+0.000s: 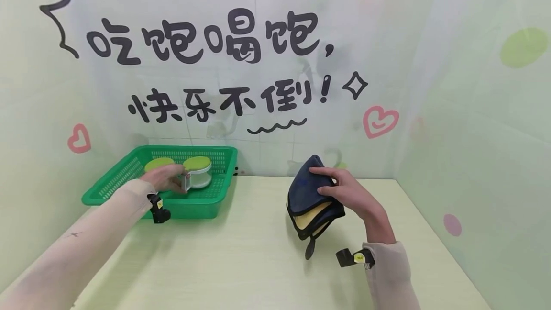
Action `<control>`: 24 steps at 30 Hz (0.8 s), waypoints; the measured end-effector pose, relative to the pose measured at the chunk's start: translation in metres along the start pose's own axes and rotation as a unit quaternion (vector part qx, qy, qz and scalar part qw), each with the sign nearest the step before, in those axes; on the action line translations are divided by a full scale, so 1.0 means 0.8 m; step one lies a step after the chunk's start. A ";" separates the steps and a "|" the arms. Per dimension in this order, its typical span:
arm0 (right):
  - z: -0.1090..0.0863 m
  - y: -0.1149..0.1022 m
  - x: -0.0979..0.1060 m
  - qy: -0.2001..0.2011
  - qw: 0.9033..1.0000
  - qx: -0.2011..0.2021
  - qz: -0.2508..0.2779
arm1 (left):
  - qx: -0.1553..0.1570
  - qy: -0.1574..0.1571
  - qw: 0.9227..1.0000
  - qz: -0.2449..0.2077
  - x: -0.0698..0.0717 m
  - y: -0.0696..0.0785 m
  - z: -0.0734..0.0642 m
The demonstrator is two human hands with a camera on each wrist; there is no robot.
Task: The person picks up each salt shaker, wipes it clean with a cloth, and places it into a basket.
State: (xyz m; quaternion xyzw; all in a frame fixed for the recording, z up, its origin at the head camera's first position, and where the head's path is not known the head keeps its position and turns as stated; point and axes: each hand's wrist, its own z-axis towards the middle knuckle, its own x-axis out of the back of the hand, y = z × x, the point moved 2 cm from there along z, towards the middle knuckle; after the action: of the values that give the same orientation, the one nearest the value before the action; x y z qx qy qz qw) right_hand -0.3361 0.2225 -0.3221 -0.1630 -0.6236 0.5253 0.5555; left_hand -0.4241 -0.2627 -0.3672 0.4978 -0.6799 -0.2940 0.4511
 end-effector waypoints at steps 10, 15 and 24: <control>0.011 0.022 -0.013 -0.026 0.998 -0.042 -0.027 | 0.008 0.009 0.998 0.059 0.004 -0.017 -0.005; 0.012 0.036 -0.014 -0.027 0.995 -0.082 -0.049 | 0.007 0.004 0.998 0.068 0.003 -0.016 -0.007; -0.005 0.055 0.002 -0.040 0.957 -0.179 -0.224 | 0.016 -0.006 0.996 0.084 0.006 -0.008 -0.009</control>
State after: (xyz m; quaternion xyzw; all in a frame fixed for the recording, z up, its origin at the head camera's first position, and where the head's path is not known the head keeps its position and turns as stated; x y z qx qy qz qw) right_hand -0.3501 0.2429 -0.3590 -0.0943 -0.7494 0.2732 0.5957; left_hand -0.4152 -0.2690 -0.3676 0.4446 -0.7267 -0.2468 0.4619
